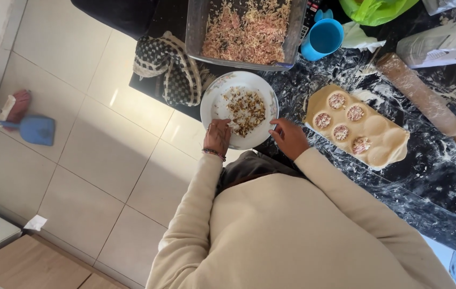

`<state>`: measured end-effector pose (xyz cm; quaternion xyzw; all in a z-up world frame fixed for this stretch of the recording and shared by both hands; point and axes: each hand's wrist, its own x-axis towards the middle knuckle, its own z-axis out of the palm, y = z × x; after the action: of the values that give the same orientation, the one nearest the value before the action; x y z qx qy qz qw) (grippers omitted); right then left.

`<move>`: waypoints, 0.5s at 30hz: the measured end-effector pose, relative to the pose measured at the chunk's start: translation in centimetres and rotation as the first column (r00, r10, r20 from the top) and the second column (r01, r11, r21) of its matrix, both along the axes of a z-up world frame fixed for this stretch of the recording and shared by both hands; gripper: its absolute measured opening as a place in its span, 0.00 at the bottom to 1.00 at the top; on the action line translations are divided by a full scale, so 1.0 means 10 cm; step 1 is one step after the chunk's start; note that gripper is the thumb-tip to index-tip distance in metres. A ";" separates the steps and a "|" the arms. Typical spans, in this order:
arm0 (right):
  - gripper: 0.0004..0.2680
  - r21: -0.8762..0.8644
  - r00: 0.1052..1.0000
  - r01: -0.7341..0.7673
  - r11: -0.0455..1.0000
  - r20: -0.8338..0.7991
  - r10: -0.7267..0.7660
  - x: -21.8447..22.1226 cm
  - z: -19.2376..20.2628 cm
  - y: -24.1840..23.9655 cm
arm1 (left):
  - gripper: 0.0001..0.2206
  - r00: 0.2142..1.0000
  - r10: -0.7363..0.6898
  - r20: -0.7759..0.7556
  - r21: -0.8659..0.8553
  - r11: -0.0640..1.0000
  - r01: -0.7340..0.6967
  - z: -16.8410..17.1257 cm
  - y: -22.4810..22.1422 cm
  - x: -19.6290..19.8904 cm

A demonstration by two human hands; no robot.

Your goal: Filling a ravioli mold with meat and cheese filling.

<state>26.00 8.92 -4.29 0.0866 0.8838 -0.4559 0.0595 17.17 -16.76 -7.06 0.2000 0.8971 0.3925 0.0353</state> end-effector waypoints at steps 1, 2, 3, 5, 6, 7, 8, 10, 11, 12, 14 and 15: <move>0.11 0.000 1.000 -0.002 1.000 -0.001 0.002 0.00 0.00 -0.01 | 0.09 1.000 0.002 -0.001 0.000 1.000 -0.002 -0.09 -0.01 0.00; 0.10 -0.018 1.000 0.015 1.000 0.015 -0.014 0.00 0.01 -0.01 | 0.07 1.000 0.000 -0.015 -0.017 1.000 0.000 -0.17 -0.03 0.00; 0.10 -0.035 0.999 0.034 0.999 0.033 -0.032 0.01 0.02 -0.01 | 0.04 1.000 -0.004 -0.027 -0.033 0.999 0.003 -0.26 -0.03 0.00; 0.11 -0.041 0.999 0.040 0.998 0.037 -0.038 0.00 0.06 0.01 | 0.04 1.000 0.009 -0.005 -0.049 0.999 -0.009 -0.26 -0.03 -0.01; 0.11 -0.048 0.998 0.045 0.998 0.042 -0.043 -0.01 0.08 0.02 | 0.04 1.000 0.023 0.017 -0.066 0.998 -0.022 -0.27 -0.03 -0.02; 0.11 -0.047 0.998 0.048 0.998 0.038 -0.046 -0.01 0.06 0.03 | 0.04 1.000 0.021 0.013 -0.065 0.998 -0.020 -0.26 -0.03 -0.04; 0.11 -0.045 0.999 0.039 0.998 0.029 -0.038 -0.02 0.04 0.04 | 0.04 0.998 0.041 0.040 -0.022 0.999 -0.040 -0.25 -0.03 -0.07; 0.11 -0.042 0.999 0.034 0.999 0.028 -0.033 0.01 0.04 0.04 | 0.05 0.996 0.057 0.075 0.018 0.998 -0.058 -0.27 -0.04 -0.07; 0.12 -0.049 0.999 0.036 0.998 0.037 -0.034 0.00 0.05 0.04 | 0.05 0.988 0.069 0.135 -0.023 0.998 -0.067 -0.29 -0.03 -0.09; 0.12 -0.056 0.998 0.038 0.998 0.045 -0.036 -0.01 0.06 0.04 | 0.06 0.978 0.083 0.193 -0.063 0.995 -0.072 -0.30 -0.03 -0.12; 0.12 -0.060 0.998 0.044 0.997 0.053 -0.041 0.00 0.07 0.04 | 0.05 0.991 0.053 0.123 -0.070 0.997 -0.044 -0.44 -0.01 -0.14; 0.12 -0.064 0.997 0.055 0.996 0.059 -0.052 0.00 0.07 0.04 | 0.05 0.999 0.016 0.051 -0.078 0.997 -0.012 -0.50 0.00 -0.17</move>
<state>25.99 9.34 -3.55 0.1213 0.8636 -0.4835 0.0754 15.50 -16.75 -12.10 0.1820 0.9118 0.3625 0.0638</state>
